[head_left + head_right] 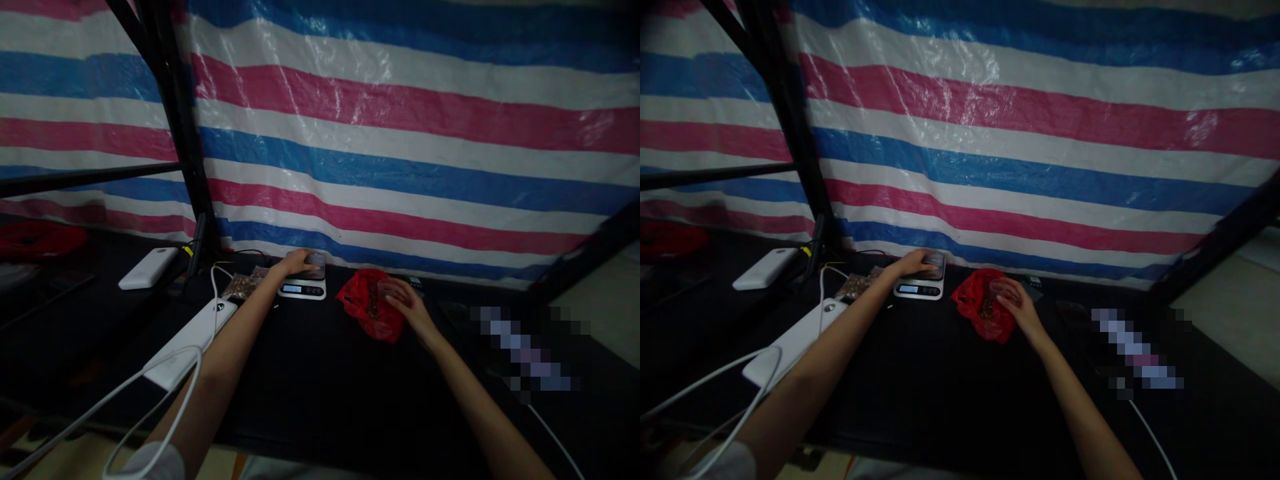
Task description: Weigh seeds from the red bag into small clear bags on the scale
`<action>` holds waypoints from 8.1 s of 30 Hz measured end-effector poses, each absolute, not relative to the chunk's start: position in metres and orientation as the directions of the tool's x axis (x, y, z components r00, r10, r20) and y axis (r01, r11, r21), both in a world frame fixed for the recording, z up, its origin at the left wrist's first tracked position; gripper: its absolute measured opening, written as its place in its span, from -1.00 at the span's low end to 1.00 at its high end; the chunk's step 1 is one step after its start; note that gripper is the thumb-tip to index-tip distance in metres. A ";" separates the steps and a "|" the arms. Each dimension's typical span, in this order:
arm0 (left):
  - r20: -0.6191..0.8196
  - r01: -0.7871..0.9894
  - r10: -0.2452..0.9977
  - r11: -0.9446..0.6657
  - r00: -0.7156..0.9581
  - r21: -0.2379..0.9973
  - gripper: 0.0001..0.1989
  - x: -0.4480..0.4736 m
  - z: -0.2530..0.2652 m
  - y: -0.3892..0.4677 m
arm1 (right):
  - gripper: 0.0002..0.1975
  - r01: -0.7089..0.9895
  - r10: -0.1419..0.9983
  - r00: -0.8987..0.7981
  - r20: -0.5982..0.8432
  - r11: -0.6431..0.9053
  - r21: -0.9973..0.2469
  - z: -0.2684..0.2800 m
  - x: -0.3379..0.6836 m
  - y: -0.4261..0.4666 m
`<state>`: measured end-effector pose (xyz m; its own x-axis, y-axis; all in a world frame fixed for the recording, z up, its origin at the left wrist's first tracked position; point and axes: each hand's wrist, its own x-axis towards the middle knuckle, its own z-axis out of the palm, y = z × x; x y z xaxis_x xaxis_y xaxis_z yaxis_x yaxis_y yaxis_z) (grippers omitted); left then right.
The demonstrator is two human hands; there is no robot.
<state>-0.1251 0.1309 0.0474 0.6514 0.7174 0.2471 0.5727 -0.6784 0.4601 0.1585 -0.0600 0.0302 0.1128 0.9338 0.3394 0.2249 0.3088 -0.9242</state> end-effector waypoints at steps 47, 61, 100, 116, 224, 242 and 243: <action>0.375 0.007 0.581 -0.548 0.722 0.836 -0.59 -0.106 0.100 0.100 | -0.60 0.746 0.669 -0.629 0.396 0.377 0.548 0.168 0.089 -0.028; 0.485 0.574 0.622 -0.775 0.615 0.266 -0.37 -0.111 0.065 0.086 | -0.68 0.886 0.768 -0.461 0.445 0.370 0.279 0.111 0.153 -0.051; 0.029 -0.184 0.930 0.042 0.365 0.982 -0.63 -0.035 -0.012 0.001 | -0.70 0.474 0.955 -0.161 0.248 0.295 -0.830 0.021 0.131 -0.060; 0.245 0.099 0.896 -0.301 0.371 0.949 -0.73 -0.035 -0.017 0.005 | -0.65 0.264 0.949 -0.025 0.315 0.310 -0.913 0.025 0.134 -0.053; 0.312 0.823 0.815 -0.549 0.489 0.144 -0.38 -0.083 0.066 -0.011 | -0.60 0.913 0.842 -0.046 0.538 0.254 -0.320 0.051 0.211 -0.075; 0.290 0.490 0.685 -0.699 0.669 0.521 -0.75 -0.050 0.009 -0.040 | -0.71 0.893 0.880 -0.370 0.297 0.425 -0.146 0.038 0.164 -0.081; 0.298 0.471 0.682 -0.697 0.668 0.541 -0.77 -0.050 0.008 -0.039 | -0.71 0.890 0.887 -0.360 0.288 0.419 -0.179 0.039 0.163 -0.081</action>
<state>-0.0498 -0.0391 0.0082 0.6681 0.6819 0.2977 0.4707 -0.6972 0.5407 0.1632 -0.0811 0.0387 -0.3596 0.8874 0.2884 0.8903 0.4189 -0.1788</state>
